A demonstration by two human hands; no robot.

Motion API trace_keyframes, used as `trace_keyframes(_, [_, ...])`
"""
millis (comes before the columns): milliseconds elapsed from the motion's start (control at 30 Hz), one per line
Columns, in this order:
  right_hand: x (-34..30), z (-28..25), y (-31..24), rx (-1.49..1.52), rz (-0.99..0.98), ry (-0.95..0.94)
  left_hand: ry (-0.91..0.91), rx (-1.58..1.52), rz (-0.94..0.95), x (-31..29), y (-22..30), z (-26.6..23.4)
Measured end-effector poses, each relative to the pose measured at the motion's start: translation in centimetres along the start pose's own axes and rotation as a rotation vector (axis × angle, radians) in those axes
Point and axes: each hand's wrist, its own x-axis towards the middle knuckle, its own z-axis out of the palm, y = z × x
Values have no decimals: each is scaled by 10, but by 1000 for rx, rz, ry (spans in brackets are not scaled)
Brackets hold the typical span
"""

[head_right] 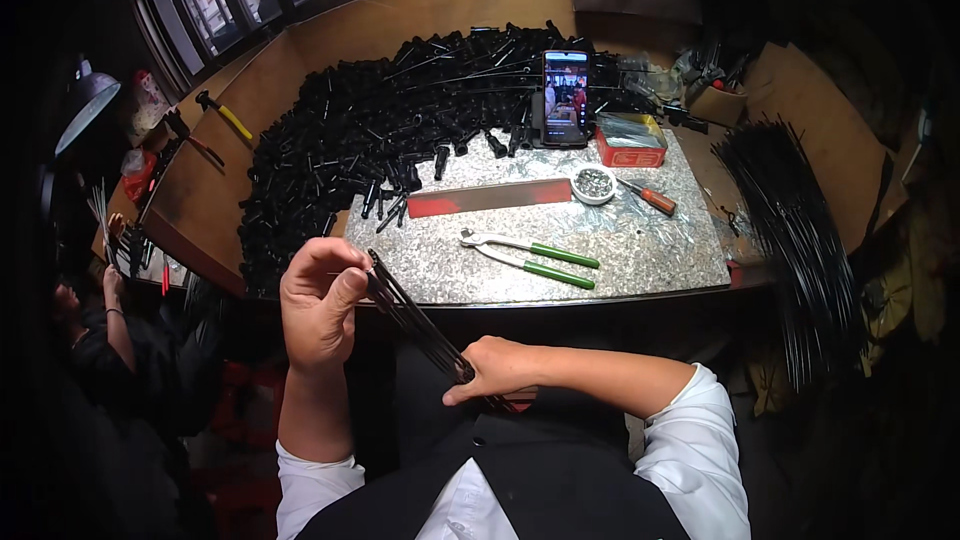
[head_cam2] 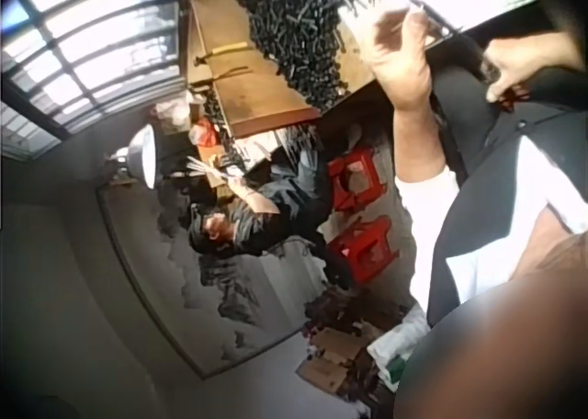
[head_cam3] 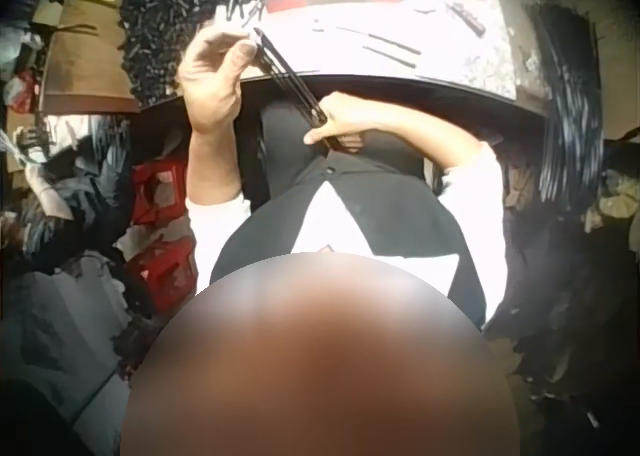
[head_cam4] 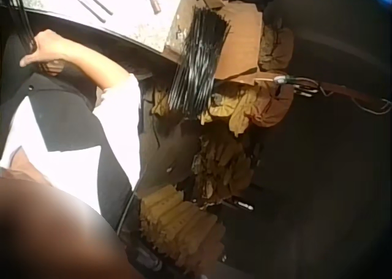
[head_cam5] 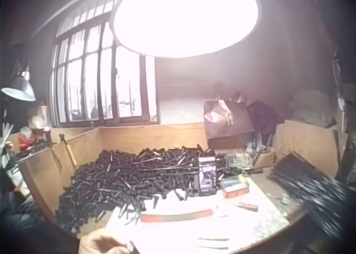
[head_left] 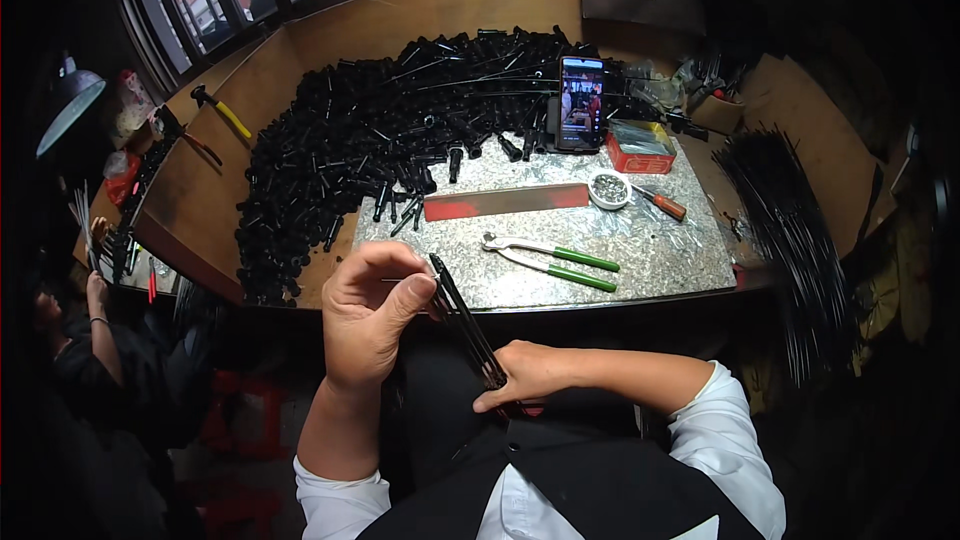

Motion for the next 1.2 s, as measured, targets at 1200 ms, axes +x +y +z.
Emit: trace_keyframes(1200, [-22,-86,-58,599,-464,342,-101,144,-146,18,6,2])
